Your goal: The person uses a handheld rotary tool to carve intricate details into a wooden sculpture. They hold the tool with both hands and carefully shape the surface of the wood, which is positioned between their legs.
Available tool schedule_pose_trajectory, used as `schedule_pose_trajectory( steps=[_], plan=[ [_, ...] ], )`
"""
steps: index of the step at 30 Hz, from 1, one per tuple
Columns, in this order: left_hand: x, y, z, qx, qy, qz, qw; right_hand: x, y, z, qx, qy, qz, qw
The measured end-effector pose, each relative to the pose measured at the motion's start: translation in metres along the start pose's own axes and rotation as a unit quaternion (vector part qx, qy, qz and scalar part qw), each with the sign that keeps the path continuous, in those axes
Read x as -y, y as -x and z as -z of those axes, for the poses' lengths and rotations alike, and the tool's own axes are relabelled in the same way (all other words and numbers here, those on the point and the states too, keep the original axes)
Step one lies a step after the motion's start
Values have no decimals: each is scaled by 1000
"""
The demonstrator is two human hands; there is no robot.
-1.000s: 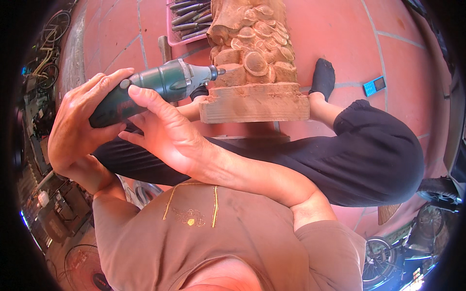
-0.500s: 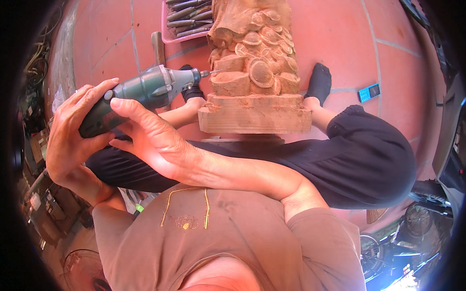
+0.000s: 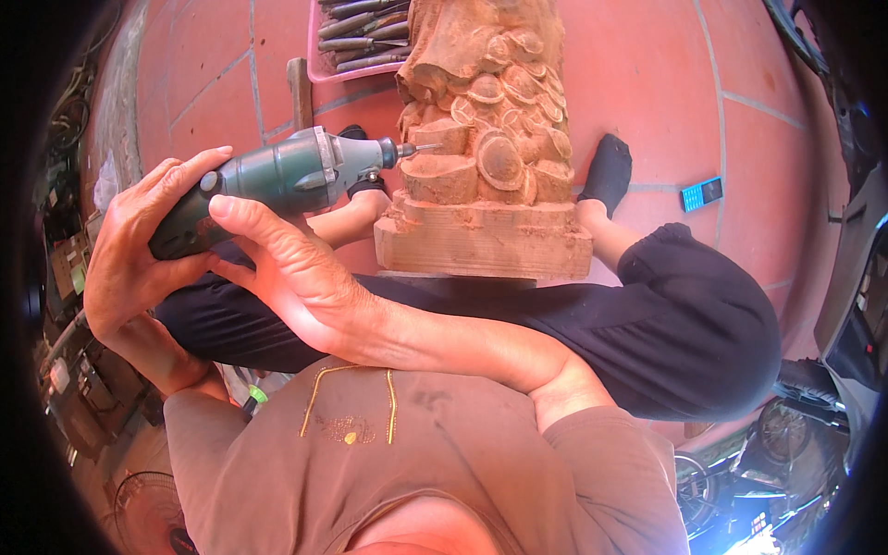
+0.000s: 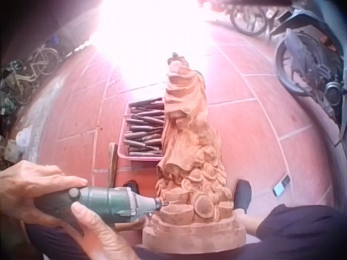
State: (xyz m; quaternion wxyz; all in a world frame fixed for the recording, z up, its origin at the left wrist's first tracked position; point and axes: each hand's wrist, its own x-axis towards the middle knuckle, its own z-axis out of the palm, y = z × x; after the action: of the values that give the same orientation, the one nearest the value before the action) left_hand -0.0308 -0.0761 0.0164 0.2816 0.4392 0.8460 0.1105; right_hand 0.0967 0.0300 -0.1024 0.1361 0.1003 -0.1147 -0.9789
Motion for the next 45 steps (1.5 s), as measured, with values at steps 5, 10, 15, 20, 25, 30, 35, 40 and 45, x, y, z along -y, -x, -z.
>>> schedule_pose_trajectory(
  steps=[5,10,15,20,25,30,35,40,45],
  plan=[
    [-2,2,2,-11,3,19,1000,4,-4,-3,-8,-11,-4,1000],
    [0,0,9,-11,-9,21,1000,7,-11,-2,-5,-24,-21,999],
    [14,-11,12,2,7,18,1000,12,-22,1,-2,-26,-22,999],
    [28,-31,13,25,10,-11,1000,16,-29,8,-23,-37,-19,999],
    [44,-52,24,68,19,-21,997,22,-38,19,-11,-42,-28,999],
    [62,-72,32,76,10,-52,996,36,-43,10,-42,-46,-27,998],
    [75,-85,33,85,-1,-64,994,41,-51,8,-49,-59,-4,997],
    [80,-89,35,111,-3,-56,992,39,-53,8,-46,-64,4,997],
    [77,-93,39,146,7,-51,988,38,-52,9,-49,-70,5,996]
  ],
)
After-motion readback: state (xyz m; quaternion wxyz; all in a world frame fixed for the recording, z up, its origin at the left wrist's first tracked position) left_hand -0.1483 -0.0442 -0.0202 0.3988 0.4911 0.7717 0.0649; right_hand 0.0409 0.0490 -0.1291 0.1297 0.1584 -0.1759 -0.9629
